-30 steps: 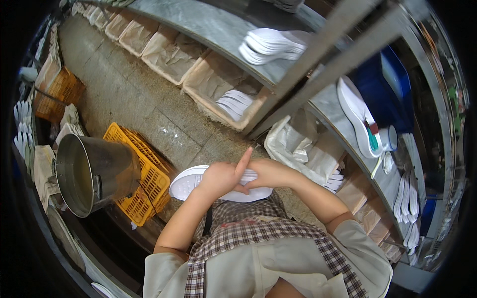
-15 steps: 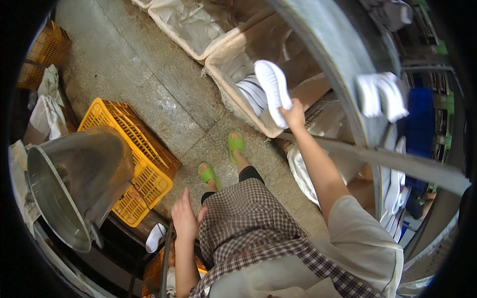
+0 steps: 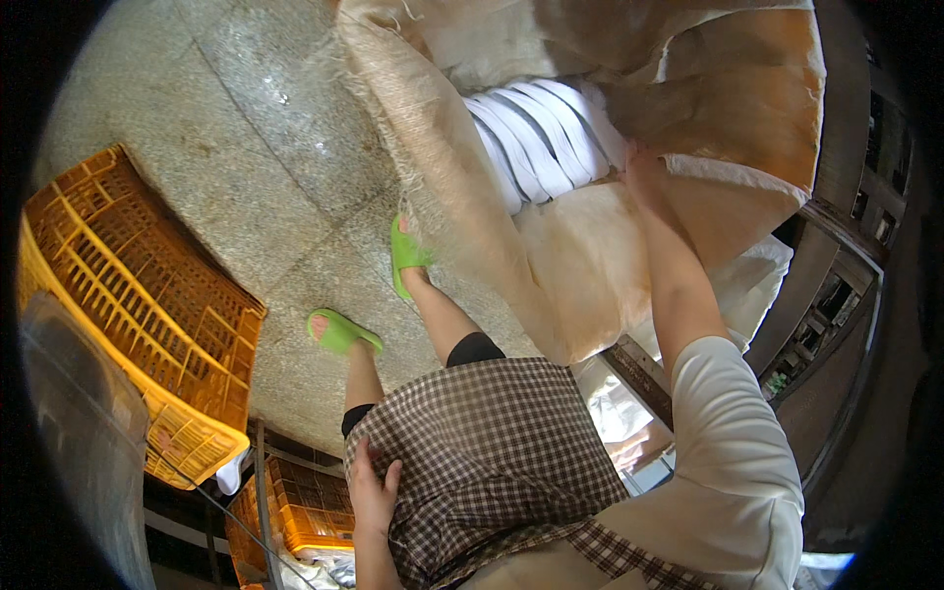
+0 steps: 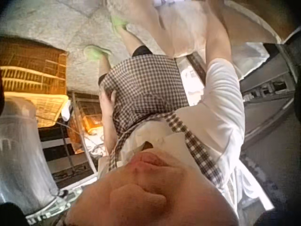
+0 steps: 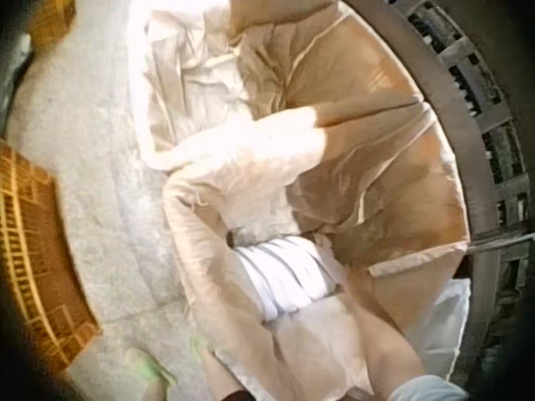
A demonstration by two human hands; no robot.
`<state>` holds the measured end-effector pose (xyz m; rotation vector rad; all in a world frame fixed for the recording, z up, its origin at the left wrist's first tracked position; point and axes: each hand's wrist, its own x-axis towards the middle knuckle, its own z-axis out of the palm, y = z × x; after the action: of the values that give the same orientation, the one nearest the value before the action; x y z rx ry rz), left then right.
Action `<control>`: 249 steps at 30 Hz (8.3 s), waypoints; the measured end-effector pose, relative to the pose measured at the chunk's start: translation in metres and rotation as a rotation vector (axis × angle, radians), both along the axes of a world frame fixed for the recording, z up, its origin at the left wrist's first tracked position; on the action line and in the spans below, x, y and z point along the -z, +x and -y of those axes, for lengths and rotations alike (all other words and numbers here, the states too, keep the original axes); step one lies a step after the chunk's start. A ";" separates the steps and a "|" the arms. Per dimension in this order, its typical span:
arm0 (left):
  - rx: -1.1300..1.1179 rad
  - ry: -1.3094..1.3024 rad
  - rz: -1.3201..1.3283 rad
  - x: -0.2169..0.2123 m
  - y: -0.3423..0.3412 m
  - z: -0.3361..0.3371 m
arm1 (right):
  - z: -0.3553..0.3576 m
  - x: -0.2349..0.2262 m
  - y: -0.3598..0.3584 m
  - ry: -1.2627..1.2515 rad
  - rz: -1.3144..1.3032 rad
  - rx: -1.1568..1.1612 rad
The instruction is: The person unpacks white slippers from a plastic bag, stacks them, and places them into fabric bins on a shelf. They also handle a small paper and a wallet while moving around the storage area.
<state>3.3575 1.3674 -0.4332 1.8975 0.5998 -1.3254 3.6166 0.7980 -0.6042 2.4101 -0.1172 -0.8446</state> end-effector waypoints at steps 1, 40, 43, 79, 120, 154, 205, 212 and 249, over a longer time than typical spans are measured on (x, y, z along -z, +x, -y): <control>0.051 0.001 0.104 0.004 0.001 0.007 | 0.001 0.003 0.001 0.008 -0.021 -0.005; 0.091 -0.049 0.758 -0.193 0.080 -0.071 | -0.393 -0.509 0.055 2.094 1.010 -0.170; -0.044 -0.120 0.835 -0.231 0.088 -0.066 | -0.376 -0.581 0.098 2.251 1.289 0.144; 0.442 -0.187 0.968 -0.352 0.152 -0.072 | -0.179 -0.617 0.076 2.214 1.451 1.951; -0.797 -1.306 0.840 -0.480 0.174 -0.035 | -0.392 -0.622 -0.081 2.819 -0.082 0.870; -1.117 -1.243 0.271 -0.415 0.117 -0.091 | -0.444 -0.669 -0.124 2.075 -0.525 1.594; -0.815 -1.522 0.998 -0.440 0.089 -0.109 | -0.437 -0.674 -0.127 2.543 -0.240 0.281; -0.699 -1.160 1.153 -0.444 0.088 -0.114 | -0.430 -0.675 -0.111 2.250 -0.158 0.204; -1.278 -1.514 0.535 -0.440 0.069 -0.105 | -0.438 -0.643 -0.081 2.412 -0.565 0.500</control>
<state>3.4266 1.4722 0.0065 0.2854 0.2150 -0.1099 3.5359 1.2359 0.0383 3.6631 1.3205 -3.0478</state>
